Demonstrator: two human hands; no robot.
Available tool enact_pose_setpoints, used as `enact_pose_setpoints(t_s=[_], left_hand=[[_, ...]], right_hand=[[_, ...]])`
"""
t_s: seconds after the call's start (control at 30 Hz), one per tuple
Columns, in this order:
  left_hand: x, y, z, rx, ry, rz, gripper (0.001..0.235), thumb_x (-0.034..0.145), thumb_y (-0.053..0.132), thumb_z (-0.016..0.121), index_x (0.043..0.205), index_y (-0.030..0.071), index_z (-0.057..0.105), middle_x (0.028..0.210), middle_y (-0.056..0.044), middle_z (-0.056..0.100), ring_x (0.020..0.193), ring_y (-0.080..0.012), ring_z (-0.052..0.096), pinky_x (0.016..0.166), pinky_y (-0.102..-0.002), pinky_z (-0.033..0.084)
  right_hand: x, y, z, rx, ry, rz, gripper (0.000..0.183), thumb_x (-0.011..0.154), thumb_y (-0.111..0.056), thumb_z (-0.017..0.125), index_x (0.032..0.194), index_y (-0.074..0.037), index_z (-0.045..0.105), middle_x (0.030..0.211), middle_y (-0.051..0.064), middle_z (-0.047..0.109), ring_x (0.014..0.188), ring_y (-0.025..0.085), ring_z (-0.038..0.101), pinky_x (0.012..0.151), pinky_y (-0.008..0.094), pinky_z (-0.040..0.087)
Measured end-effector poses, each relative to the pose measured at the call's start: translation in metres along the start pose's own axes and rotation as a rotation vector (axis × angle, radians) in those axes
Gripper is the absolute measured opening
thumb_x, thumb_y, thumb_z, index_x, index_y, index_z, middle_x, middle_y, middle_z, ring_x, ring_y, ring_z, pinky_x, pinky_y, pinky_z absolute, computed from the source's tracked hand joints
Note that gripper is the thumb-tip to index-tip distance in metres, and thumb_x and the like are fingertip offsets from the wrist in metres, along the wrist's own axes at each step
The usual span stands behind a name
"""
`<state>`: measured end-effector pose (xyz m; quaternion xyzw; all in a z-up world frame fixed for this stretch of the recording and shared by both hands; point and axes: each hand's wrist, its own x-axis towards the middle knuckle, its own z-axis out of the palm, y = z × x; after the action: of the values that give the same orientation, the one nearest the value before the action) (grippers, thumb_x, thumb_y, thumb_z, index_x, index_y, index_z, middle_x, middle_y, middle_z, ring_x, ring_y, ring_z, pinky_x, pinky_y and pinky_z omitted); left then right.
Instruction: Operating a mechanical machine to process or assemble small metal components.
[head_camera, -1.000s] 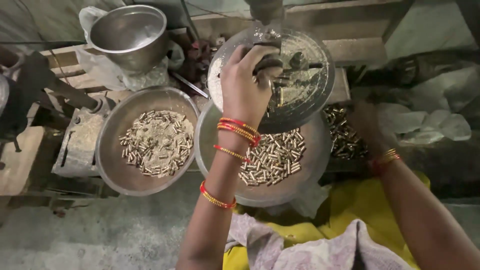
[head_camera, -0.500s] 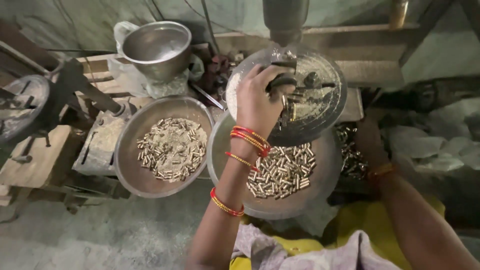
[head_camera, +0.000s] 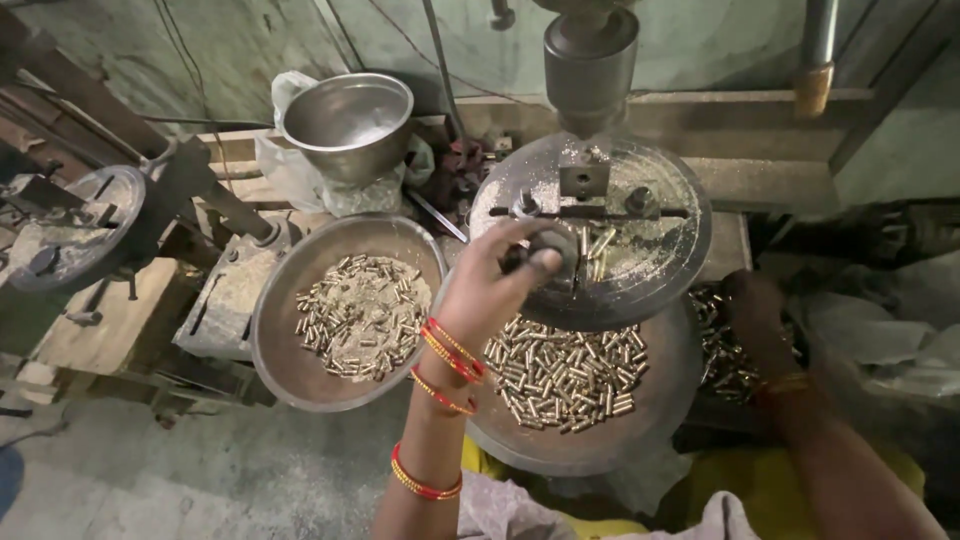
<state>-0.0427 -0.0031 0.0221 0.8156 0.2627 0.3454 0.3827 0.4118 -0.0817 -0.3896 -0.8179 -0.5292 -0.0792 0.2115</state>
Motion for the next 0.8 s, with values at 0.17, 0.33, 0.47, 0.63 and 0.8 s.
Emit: enact_pose_setpoints(t_s=[0.17,0.33,0.47,0.63,0.8], left_hand=[[-0.001,-0.009,-0.001,-0.545,0.071,-0.226,0.036,0.093,0.016,0.075,0.124,0.000,0.071,0.105,-0.002,0.074,0.094,-0.0097,0.067,0.085,-0.025,0.056],[-0.004,-0.001,0.024,-0.826,0.050,-0.186,0.033,0.098,0.012,0.073,0.128,-0.002,0.070,0.104,-0.002,0.071,0.088,-0.0111,0.062,0.079,-0.025,0.051],[-0.004,0.013,0.047,-0.954,-0.032,-0.069,0.037,0.100,0.011,0.071,0.134,-0.001,0.066,0.111,-0.001,0.070,0.100,-0.0084,0.063,0.093,-0.024,0.053],[-0.009,0.008,0.057,-0.953,-0.086,-0.138,0.038,0.101,0.014,0.068,0.137,0.000,0.064,0.109,0.000,0.069,0.096,-0.0085,0.062,0.087,-0.026,0.054],[-0.018,-0.007,0.060,-1.019,-0.114,-0.104,0.040,0.106,0.014,0.068,0.142,-0.003,0.063,0.108,-0.001,0.066,0.095,-0.0091,0.060,0.085,-0.026,0.053]], right_hand=[[0.008,-0.077,-0.121,1.191,0.286,0.227,0.018,0.102,0.003,0.053,0.113,-0.003,0.066,0.097,0.003,0.066,0.084,0.013,0.063,0.076,0.030,0.057],[0.006,-0.211,-0.316,1.040,0.356,0.172,0.012,0.102,0.008,0.068,0.113,0.005,0.066,0.105,0.006,0.071,0.094,0.012,0.065,0.085,0.027,0.054],[-0.002,-0.278,-0.367,1.231,0.110,0.157,0.013,0.096,0.010,0.067,0.106,0.003,0.072,0.103,0.007,0.075,0.090,0.011,0.069,0.083,0.026,0.059],[-0.008,-0.303,-0.361,1.599,0.000,0.049,0.019,0.096,0.011,0.066,0.111,0.003,0.074,0.107,0.008,0.075,0.096,0.012,0.070,0.088,0.027,0.058],[-0.011,-0.310,-0.353,1.429,0.069,-0.084,0.013,0.102,0.010,0.071,0.114,0.004,0.073,0.111,0.007,0.074,0.100,0.012,0.069,0.093,0.026,0.058]])
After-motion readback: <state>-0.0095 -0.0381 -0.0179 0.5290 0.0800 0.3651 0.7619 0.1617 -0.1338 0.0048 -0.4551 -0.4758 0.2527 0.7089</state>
